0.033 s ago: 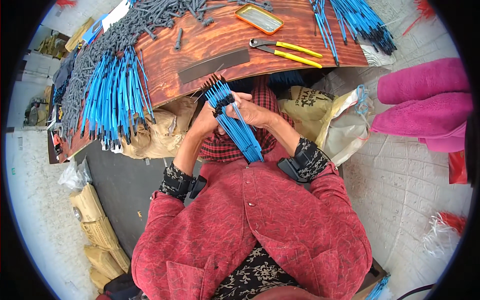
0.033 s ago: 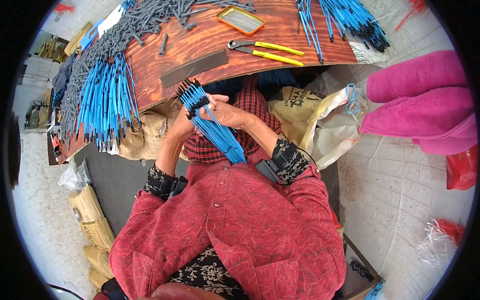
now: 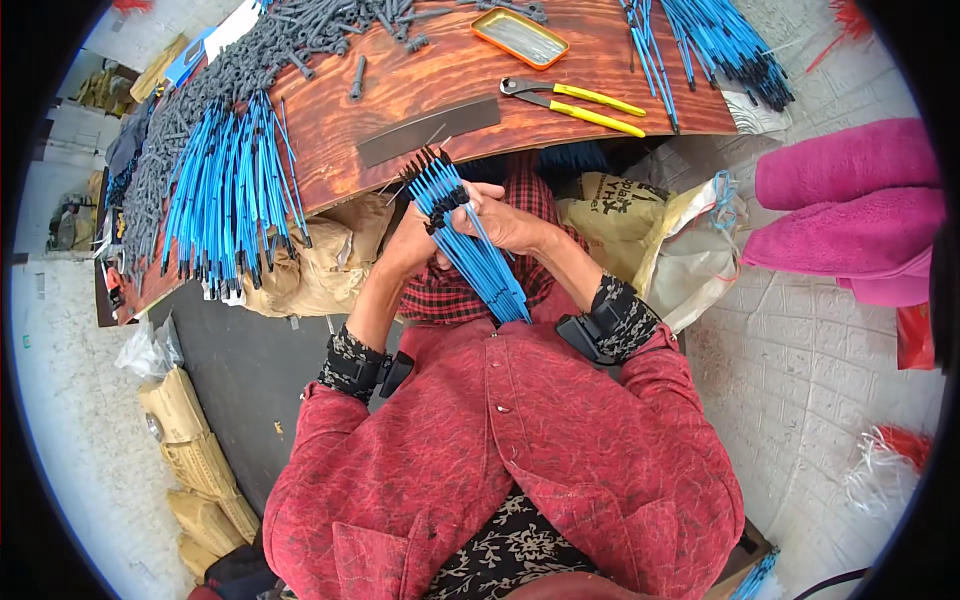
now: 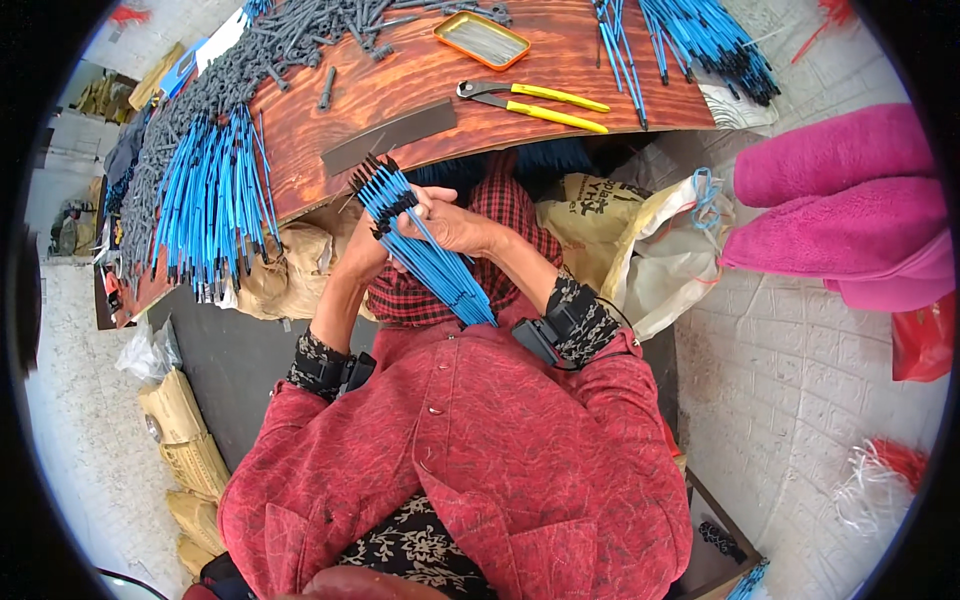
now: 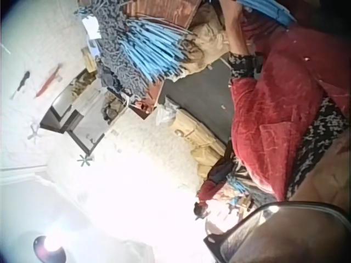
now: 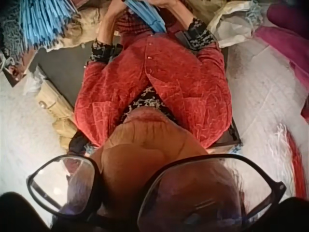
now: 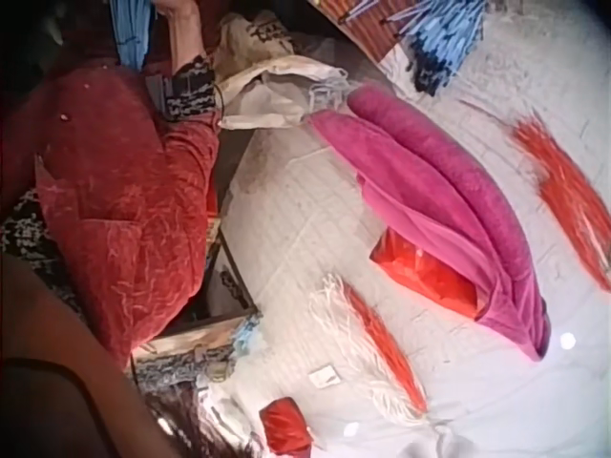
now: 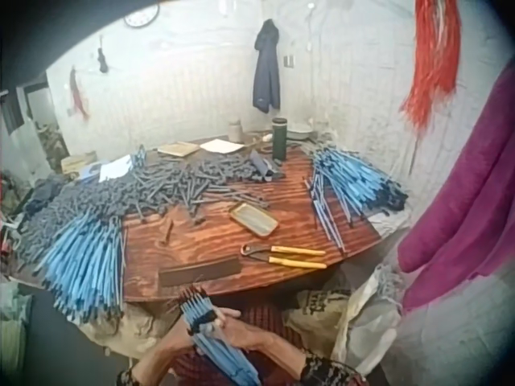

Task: Wrapping bundles of blue wires with black tape and trimming them using pliers.

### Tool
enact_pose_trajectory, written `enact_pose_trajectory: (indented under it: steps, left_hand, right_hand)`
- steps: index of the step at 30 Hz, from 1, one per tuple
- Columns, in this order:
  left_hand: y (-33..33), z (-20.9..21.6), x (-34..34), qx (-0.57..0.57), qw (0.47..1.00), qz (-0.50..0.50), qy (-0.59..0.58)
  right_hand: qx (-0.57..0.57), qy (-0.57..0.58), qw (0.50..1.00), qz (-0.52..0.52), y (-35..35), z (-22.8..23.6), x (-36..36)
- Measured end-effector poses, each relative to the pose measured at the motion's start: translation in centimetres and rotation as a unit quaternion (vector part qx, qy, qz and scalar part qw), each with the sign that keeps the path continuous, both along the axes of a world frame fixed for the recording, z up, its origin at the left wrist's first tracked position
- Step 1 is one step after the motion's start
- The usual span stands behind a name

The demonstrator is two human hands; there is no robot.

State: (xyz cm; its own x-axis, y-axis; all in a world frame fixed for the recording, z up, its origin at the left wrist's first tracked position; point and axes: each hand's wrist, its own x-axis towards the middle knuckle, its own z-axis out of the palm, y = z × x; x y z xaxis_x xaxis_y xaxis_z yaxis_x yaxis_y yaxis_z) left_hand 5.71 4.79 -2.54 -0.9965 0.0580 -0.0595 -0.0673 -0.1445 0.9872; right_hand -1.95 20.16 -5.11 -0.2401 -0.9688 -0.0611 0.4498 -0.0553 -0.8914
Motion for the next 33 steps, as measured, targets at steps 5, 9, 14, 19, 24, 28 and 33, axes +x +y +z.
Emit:
enact_pose_trajectory:
  steps: [5,9,14,19,24,28,33]
  left_hand:
    - [0.4,2.1,0.2,0.033,0.999,0.026,0.021]
    - [0.2,2.1,0.2,0.104,0.992,0.070,-0.022]
    - [-1.0,3.1,0.5,0.074,0.994,0.045,-0.065]
    - [-1.0,3.4,0.0,0.007,0.998,0.024,-0.062]
    - [-1.9,2.8,0.3,0.076,0.991,0.016,-0.110]
    - [-2.0,1.8,0.1,0.077,0.991,0.007,-0.105]
    - [-1.8,1.9,-0.1,0.033,0.995,0.000,-0.096]
  right_hand:
    - [0.004,0.037,0.999,0.002,0.8,2.4,-0.1]
    - [0.004,0.046,0.998,0.036,1.0,0.2,0.6]
    - [0.025,0.000,0.999,0.023,0.6,0.4,0.8]
    - [-0.038,-0.103,0.992,0.065,-0.3,-1.2,0.1]
    - [-0.049,-0.101,0.990,0.085,-1.0,-2.5,0.1]
    - [-0.073,-0.090,0.992,0.041,-1.6,-2.2,0.5]
    - [-0.065,-0.114,0.989,0.063,-1.8,-2.1,-0.4]
